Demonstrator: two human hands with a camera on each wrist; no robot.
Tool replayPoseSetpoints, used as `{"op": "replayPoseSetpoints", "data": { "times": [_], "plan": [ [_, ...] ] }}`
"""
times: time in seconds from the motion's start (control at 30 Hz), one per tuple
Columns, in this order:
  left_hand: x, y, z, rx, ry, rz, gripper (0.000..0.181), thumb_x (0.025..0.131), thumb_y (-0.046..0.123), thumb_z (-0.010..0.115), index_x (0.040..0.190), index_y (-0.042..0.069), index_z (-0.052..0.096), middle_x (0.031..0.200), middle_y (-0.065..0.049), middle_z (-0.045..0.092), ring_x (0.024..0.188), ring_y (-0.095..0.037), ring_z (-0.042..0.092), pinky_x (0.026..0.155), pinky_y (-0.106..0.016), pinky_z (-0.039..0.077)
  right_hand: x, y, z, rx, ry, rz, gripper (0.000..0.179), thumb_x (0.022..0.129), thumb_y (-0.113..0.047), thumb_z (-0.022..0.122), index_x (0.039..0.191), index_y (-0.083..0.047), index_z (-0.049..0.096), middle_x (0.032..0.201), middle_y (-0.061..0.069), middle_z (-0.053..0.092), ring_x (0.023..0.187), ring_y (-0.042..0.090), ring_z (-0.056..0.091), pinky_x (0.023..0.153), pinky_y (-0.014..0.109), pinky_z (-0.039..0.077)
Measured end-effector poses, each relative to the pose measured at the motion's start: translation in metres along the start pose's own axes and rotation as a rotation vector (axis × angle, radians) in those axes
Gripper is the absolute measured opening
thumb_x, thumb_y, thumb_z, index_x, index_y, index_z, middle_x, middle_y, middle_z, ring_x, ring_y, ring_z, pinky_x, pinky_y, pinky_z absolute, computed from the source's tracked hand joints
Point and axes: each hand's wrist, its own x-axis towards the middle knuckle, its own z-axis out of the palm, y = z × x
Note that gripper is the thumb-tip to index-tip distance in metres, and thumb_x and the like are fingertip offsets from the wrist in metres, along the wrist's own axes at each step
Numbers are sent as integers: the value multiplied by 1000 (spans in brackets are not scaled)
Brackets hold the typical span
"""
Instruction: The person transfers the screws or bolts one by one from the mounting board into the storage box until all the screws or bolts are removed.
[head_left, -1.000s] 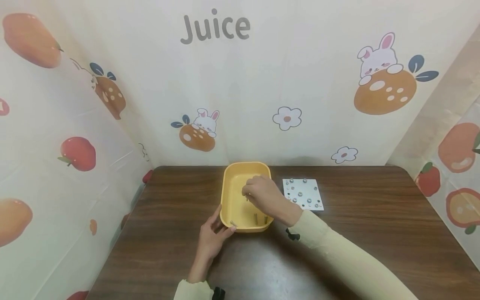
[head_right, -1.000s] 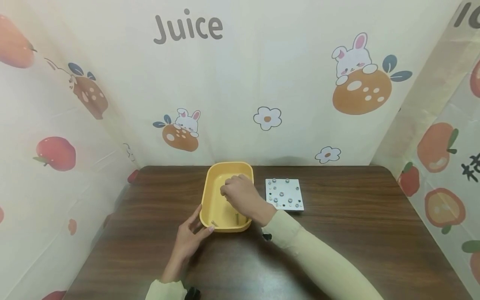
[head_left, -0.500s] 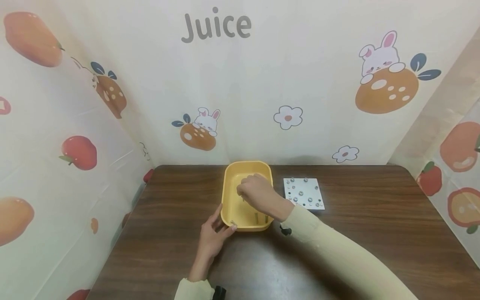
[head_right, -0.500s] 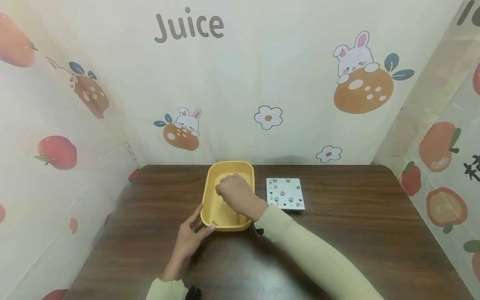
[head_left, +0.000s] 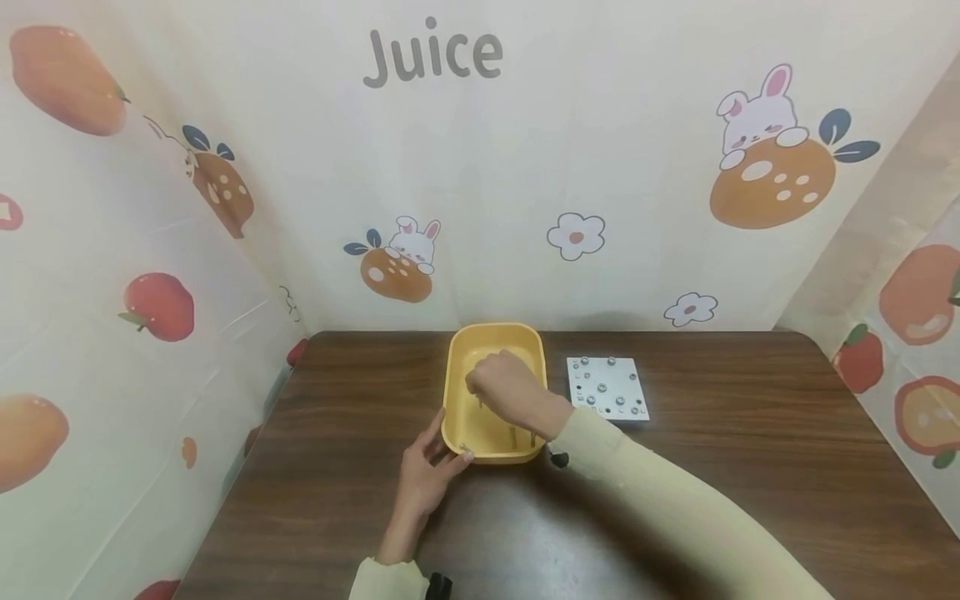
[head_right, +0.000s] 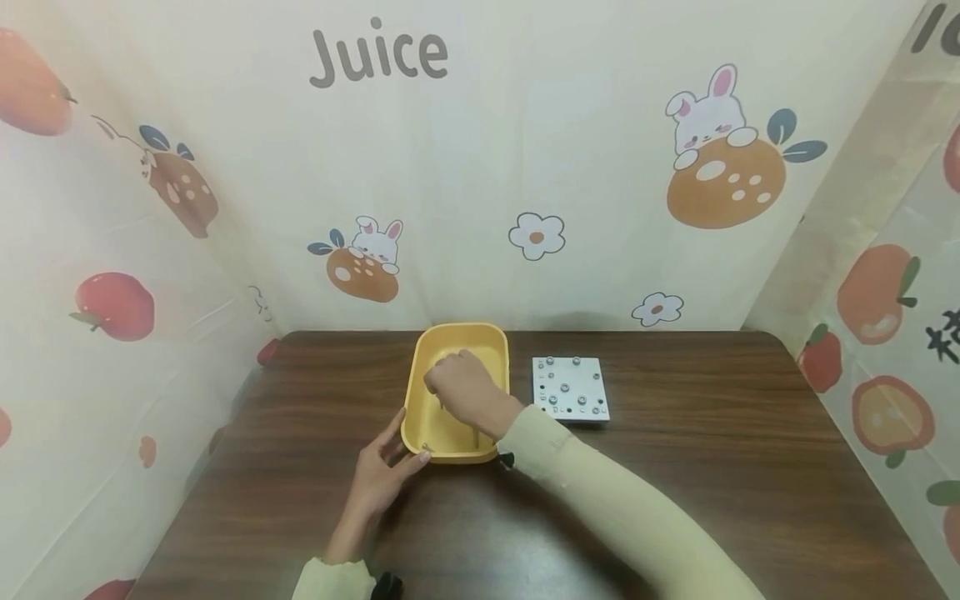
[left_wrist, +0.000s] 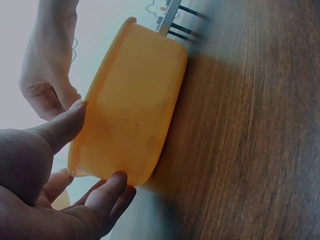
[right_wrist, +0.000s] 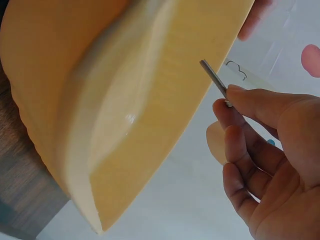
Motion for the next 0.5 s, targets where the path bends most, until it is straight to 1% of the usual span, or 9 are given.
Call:
{"op": "replayPoseSetpoints", "data": {
  "times": [0.13, 0.2, 0.33, 0.5],
  "plan": [
    [0, 0, 0, -4, -1, -4, 87, 87, 5, 86, 162, 11, 42, 163, -30, 39, 140, -44, 54, 106, -41, 56, 2, -3, 2, 1, -10, 2, 40, 81, 9, 64, 59, -21, 50, 58, -10, 45, 57, 10, 39, 66, 30, 47],
    [0, 0, 0, 0, 0, -8, 87, 87, 5, 86, 162, 11, 43, 163, -30, 39, 140, -44, 54, 106, -41, 57, 3, -5, 3, -3, -16, -1, 41, 81, 9, 64, 59, -21, 47, 59, -10, 44, 57, 10, 38, 65, 29, 45],
    [0, 1, 1, 19, 8, -17, 86, 87, 7, 86, 162, 13, 43, 162, -31, 40, 140, -43, 55, 105, -41, 57, 4, -7, 5, -11, -37, 0, 40, 81, 9, 68, 61, -21, 49, 60, -10, 44, 58, 10, 36, 64, 27, 44],
    [0, 2, 1, 18, 4, -16, 87, 87, 7, 86, 163, 12, 43, 163, -31, 39, 140, -43, 54, 105, -41, 57, 6, -10, 5, -16, -77, 9, 38, 83, 9, 72, 64, -20, 55, 61, -9, 47, 58, 10, 37, 65, 27, 43]
  ]
}}
